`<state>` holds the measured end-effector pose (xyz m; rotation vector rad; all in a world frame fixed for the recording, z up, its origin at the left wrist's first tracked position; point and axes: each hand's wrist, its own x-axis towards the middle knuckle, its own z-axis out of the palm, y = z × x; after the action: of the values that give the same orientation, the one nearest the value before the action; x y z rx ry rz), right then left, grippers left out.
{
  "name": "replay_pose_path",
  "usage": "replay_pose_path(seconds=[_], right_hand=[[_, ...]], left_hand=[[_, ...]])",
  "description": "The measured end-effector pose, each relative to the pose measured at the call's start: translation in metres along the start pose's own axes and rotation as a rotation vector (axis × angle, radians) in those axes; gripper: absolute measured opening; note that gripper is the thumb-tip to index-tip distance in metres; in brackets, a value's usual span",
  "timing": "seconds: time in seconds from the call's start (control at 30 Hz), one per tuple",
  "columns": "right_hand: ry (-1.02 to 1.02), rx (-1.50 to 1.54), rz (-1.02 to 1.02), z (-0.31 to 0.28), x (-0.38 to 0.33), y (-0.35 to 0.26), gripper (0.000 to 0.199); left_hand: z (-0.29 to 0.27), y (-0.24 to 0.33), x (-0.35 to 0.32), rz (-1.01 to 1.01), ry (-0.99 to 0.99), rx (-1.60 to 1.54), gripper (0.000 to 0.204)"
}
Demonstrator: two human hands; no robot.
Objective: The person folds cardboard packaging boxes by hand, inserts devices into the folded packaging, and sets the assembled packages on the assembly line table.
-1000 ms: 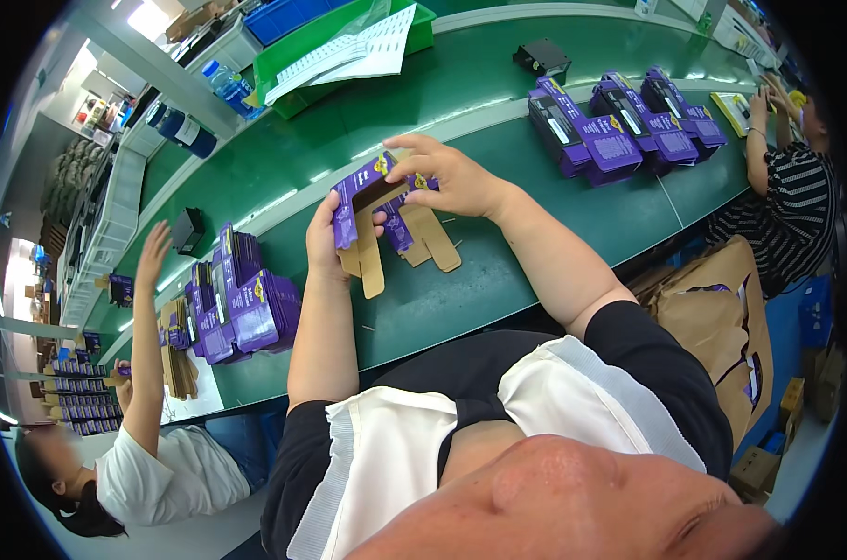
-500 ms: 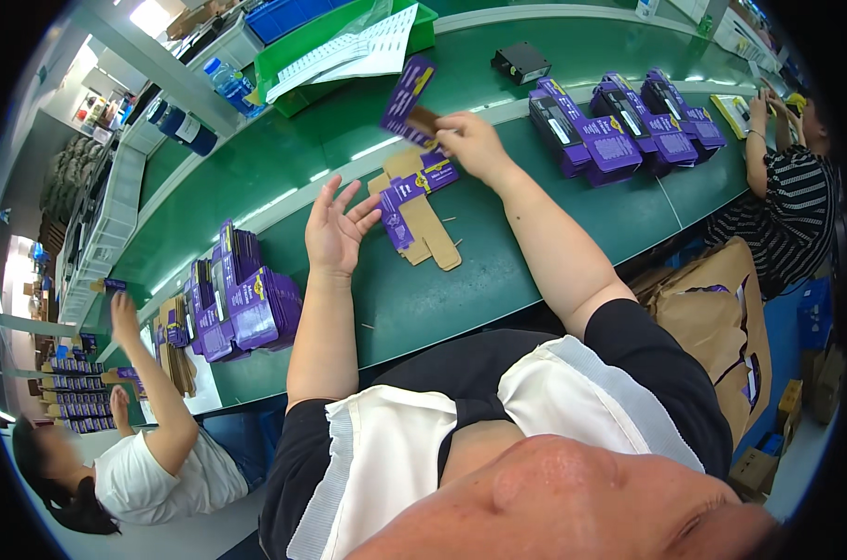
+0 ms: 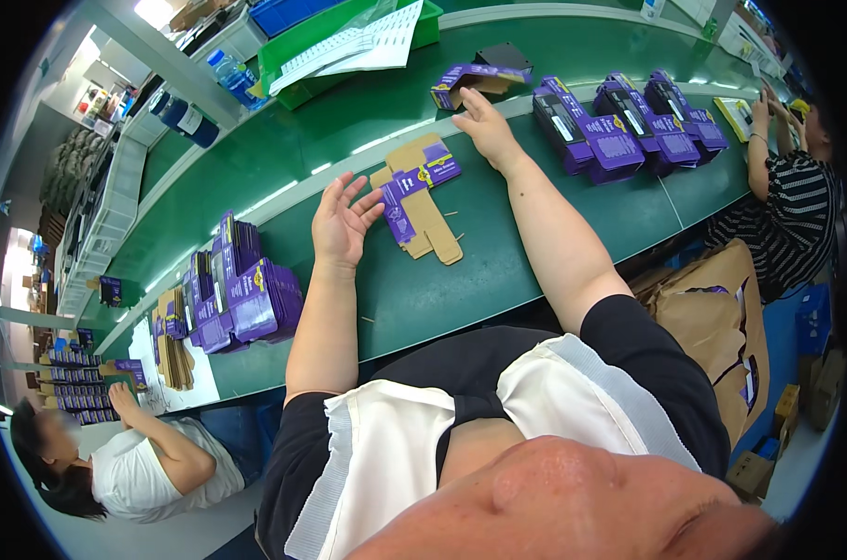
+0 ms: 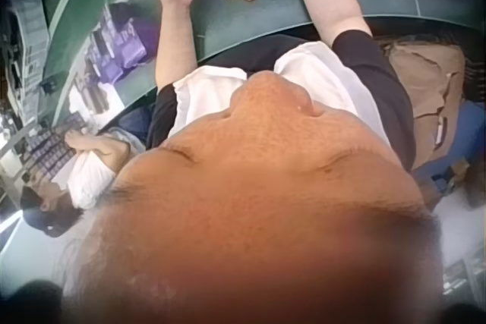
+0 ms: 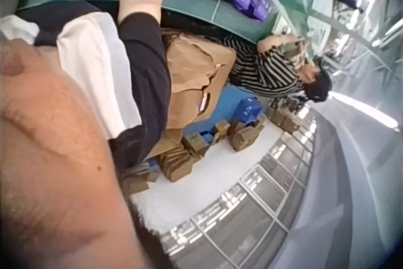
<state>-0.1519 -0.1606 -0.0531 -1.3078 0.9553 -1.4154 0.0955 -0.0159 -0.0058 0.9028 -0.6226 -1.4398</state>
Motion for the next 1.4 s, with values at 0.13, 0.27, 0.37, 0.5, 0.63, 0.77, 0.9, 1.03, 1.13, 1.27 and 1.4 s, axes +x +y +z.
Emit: replay_pose_path(seconds=[0.13, 0.27, 0.37, 0.5, 0.63, 0.77, 0.9, 1.03, 1.13, 1.27, 1.4], right_hand=[[-0.048, -0.587, -0.24, 0.003, -0.009, -0.019, 0.049], [-0.493, -0.847, -0.269, 0.024, -0.043, -0.052, 0.045], [-0.591, -1.14, -0.485, 0.028, -0.058, -0.054, 0.043], [-0.651, -1.067, -0.354, 0.03, -0.052, -0.057, 0.039], [-0.456, -0.805, -0.542, 0.035, -0.059, -0.069, 0.035], [-0.435, -0.559, -0.611, 0.05, -0.075, -0.081, 0.034], [-0.419, -0.322, -0.565, 0.049, -0.07, -0.076, 0.031], [-0.183, -0.149, -0.497, 0.057, -0.074, -0.075, 0.039], [-0.107, 0.074, -0.295, 0.062, -0.077, -0.067, 0.045], [-0.362, -0.095, -0.249, 0.053, -0.071, -0.054, 0.036], [-0.444, 0.193, -0.214, 0.058, -0.074, -0.069, 0.034]], left_hand=[[0.005, -0.001, -0.002, 0.016, -0.001, 0.027, 0.043], [0.007, 0.001, -0.005, 0.046, 0.044, 0.112, 0.039], [0.008, -0.003, -0.001, 0.074, 0.059, 0.183, 0.037], [-0.002, -0.007, 0.004, 0.145, 0.11, 0.273, 0.036], [0.017, -0.003, -0.007, 0.201, 0.032, 0.282, 0.041], [0.02, 0.0, -0.021, -0.105, -0.385, -0.057, 0.053], [0.026, -0.002, -0.022, 0.073, -0.34, 0.181, 0.065], [0.038, -0.002, -0.025, 0.348, -0.209, 0.365, 0.078], [0.032, -0.002, -0.022, 0.442, -0.223, 0.396, 0.063], [0.023, -0.006, -0.02, 0.346, -0.25, 0.351, 0.034], [0.026, -0.011, -0.021, 0.274, -0.259, 0.294, 0.032]])
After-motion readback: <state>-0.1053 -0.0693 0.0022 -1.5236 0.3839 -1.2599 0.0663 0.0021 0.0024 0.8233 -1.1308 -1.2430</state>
